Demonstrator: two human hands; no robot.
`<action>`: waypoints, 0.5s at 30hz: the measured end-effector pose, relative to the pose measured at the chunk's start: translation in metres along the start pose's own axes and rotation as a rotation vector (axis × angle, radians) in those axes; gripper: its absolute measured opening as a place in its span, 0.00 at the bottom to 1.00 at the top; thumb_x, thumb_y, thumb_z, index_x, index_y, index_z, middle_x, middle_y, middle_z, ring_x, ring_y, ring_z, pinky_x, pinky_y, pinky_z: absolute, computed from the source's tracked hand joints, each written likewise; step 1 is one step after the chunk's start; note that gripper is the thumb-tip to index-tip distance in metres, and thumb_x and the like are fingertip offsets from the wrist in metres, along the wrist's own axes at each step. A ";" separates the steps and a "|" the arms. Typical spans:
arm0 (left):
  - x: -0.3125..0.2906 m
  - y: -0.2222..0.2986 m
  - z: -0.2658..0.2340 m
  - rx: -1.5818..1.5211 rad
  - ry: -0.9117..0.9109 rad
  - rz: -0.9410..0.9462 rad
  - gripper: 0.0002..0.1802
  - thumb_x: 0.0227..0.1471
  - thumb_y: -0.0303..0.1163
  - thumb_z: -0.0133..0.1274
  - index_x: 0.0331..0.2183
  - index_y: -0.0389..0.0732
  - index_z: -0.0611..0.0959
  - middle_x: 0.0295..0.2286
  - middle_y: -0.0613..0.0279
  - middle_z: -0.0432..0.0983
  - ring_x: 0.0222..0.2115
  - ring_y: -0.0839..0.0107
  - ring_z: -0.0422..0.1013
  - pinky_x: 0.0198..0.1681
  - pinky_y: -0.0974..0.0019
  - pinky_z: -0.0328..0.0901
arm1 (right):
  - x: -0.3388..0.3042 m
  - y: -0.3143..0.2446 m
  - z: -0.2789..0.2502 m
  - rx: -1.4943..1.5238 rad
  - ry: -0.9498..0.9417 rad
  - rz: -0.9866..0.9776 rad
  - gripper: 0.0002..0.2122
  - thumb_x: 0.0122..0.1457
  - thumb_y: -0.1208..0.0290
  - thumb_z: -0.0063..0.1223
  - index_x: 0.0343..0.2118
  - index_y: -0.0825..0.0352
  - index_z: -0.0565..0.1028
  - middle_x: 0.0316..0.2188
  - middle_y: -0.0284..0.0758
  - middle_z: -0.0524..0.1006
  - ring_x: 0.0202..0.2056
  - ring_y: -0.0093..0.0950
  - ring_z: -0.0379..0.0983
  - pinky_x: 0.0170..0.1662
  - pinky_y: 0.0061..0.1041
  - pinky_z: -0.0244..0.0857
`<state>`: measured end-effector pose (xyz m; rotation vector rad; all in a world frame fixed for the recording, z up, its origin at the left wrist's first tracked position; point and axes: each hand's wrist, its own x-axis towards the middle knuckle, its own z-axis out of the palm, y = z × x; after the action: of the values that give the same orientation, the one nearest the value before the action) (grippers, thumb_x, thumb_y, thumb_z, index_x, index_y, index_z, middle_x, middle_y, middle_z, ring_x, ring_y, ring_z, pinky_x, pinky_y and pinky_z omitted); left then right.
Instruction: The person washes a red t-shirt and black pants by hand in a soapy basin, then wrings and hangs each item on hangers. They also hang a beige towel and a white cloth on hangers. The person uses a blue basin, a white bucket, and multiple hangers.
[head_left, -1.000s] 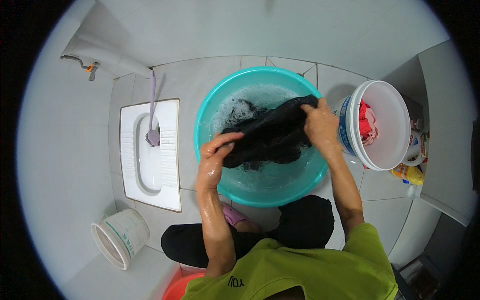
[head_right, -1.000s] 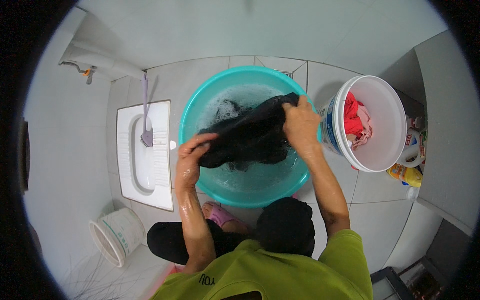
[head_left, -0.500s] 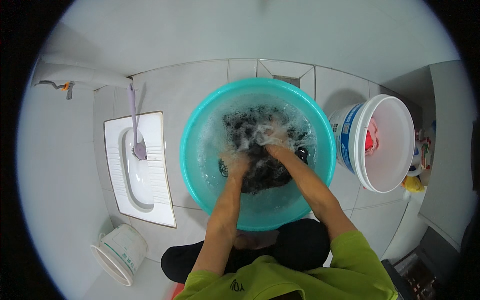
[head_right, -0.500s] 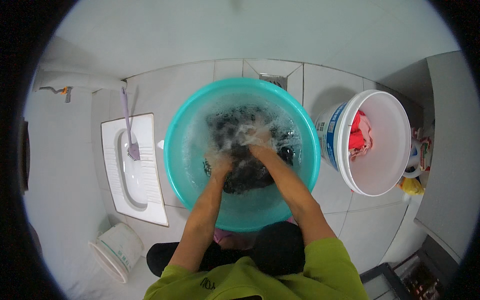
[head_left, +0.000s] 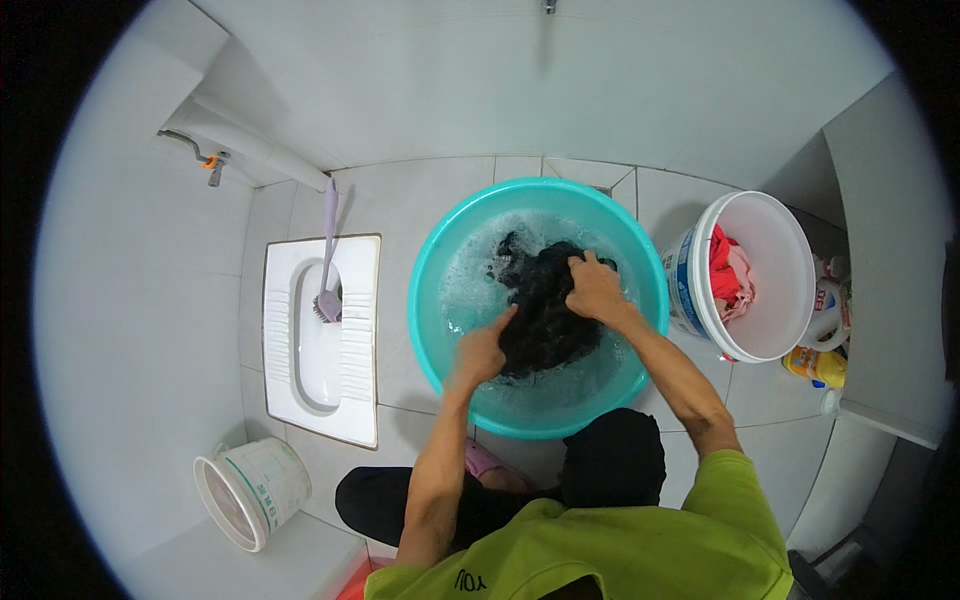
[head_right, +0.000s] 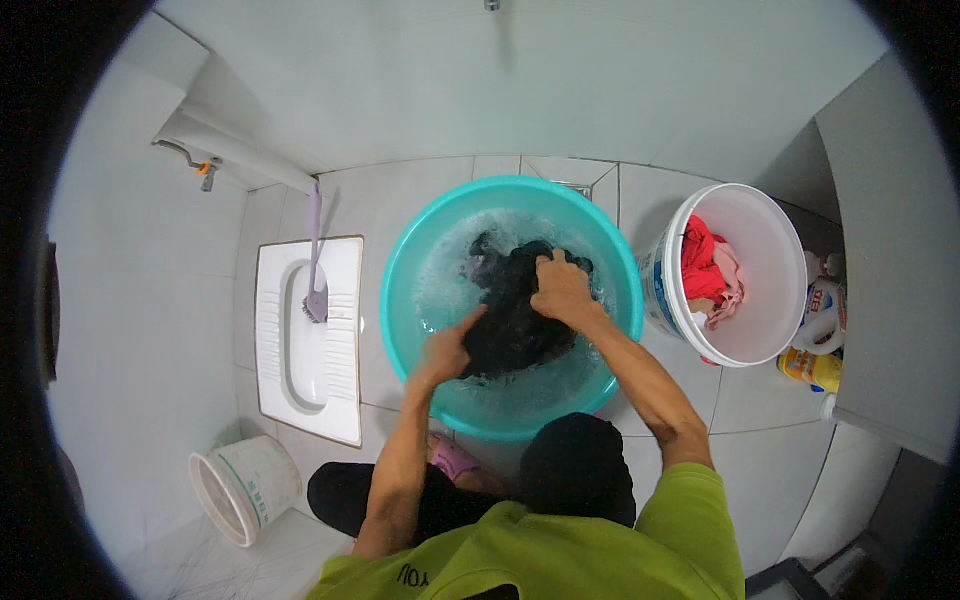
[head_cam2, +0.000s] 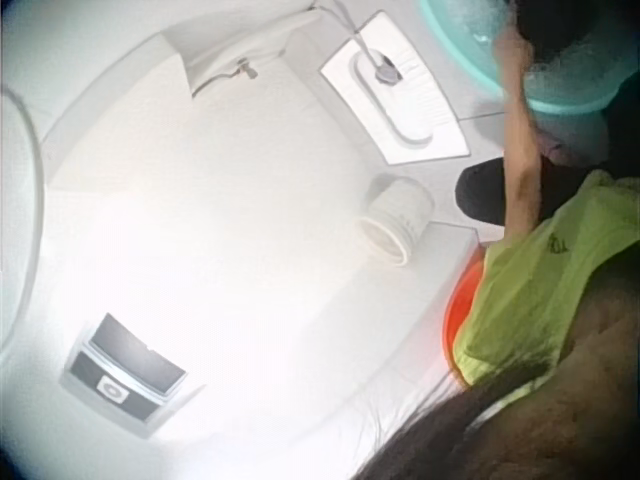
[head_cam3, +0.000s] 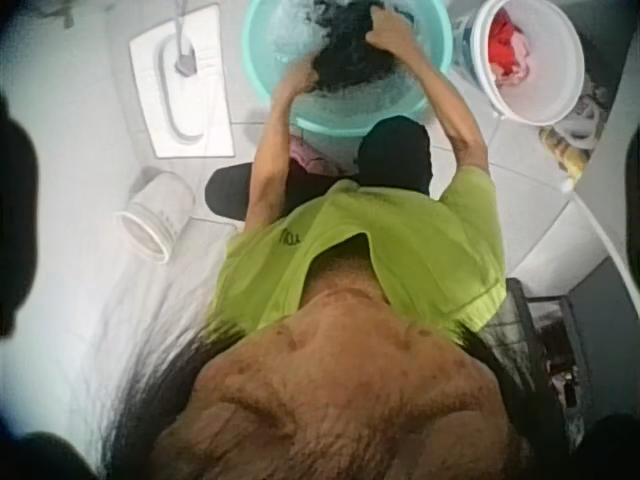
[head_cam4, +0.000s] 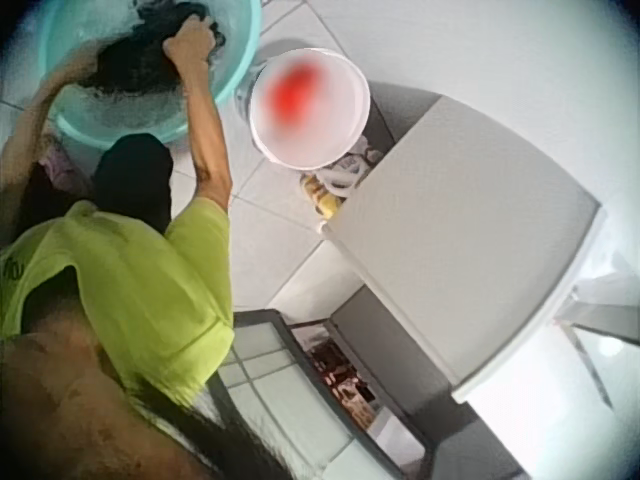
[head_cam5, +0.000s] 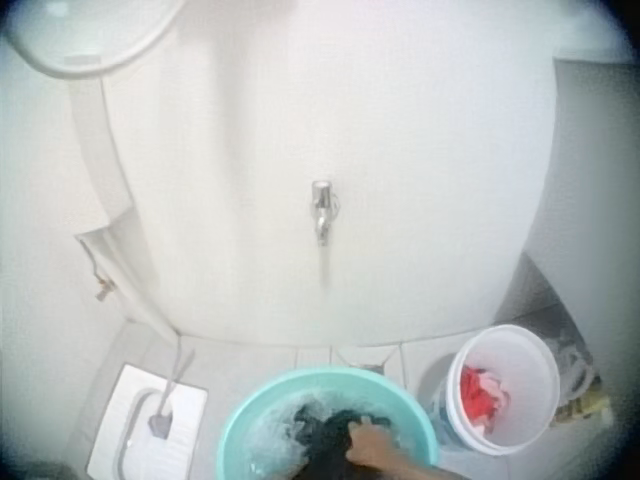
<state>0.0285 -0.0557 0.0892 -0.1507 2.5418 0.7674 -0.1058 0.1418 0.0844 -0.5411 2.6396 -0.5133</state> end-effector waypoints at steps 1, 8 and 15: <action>-0.011 0.000 -0.018 -0.151 0.137 0.127 0.35 0.43 0.16 0.42 0.56 0.43 0.74 0.39 0.46 0.80 0.43 0.53 0.77 0.48 0.59 0.69 | -0.012 -0.006 -0.020 0.006 0.017 0.001 0.20 0.42 0.78 0.58 0.42 0.74 0.73 0.44 0.56 0.70 0.38 0.55 0.74 0.44 0.49 0.69; -0.096 0.066 -0.163 -0.679 0.541 0.329 0.25 0.48 0.12 0.36 0.38 0.34 0.86 0.34 0.57 0.82 0.37 0.71 0.76 0.43 0.69 0.68 | -0.073 -0.058 -0.193 0.218 0.450 -0.424 0.21 0.47 0.78 0.52 0.48 0.68 0.74 0.38 0.44 0.80 0.42 0.42 0.76 0.49 0.35 0.69; -0.202 0.146 -0.363 -0.221 0.954 0.748 0.21 0.57 0.29 0.44 0.50 0.41 0.82 0.47 0.57 0.79 0.48 0.64 0.75 0.57 0.65 0.66 | -0.112 -0.110 -0.356 -0.125 0.724 -0.780 0.20 0.50 0.63 0.57 0.46 0.68 0.77 0.35 0.42 0.78 0.34 0.37 0.75 0.41 0.33 0.71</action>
<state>0.0218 -0.1384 0.5213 0.5241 3.4354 1.5432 -0.1367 0.1925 0.4692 -1.7301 3.0447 -0.8987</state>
